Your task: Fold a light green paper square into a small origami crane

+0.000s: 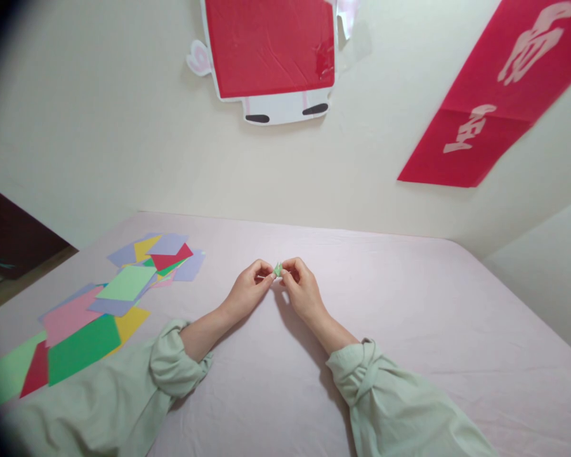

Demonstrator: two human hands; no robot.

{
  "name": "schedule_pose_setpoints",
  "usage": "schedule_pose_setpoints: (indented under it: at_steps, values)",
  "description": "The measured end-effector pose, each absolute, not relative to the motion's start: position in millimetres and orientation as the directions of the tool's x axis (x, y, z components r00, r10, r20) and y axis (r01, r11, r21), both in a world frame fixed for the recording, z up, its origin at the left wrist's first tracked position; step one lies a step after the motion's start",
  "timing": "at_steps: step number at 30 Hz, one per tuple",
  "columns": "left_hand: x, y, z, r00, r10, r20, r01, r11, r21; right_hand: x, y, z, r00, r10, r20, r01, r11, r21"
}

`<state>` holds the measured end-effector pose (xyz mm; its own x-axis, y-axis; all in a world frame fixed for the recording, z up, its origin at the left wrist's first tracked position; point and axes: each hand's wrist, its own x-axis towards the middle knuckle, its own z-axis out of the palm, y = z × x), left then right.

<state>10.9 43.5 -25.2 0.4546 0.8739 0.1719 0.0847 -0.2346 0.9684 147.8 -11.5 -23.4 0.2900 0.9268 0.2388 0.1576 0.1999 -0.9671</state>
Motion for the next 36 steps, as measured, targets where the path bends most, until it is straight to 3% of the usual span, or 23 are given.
schedule_pose_setpoints:
  at_steps: [10,24,31,36]
  values:
    - [9,45,-23,0.432,0.884,0.180,0.074,-0.234,0.970,150,-10,-31,0.246,0.948,0.201,0.216,0.149,-0.965]
    - [9,46,-29,0.484,0.843,0.236,0.113,-0.328,0.938,151,-10,-30,0.238,0.935,0.262,0.307,0.183,-0.934]
    - [6,41,-20,0.442,0.791,0.422,0.192,-0.543,0.817,154,-11,-30,0.244,0.910,0.334,0.524,0.166,-0.836]
    - [5,39,-18,0.527,0.754,0.393,0.209,-0.563,0.800,154,-12,-31,0.203,0.923,0.326,0.616,0.138,-0.775]
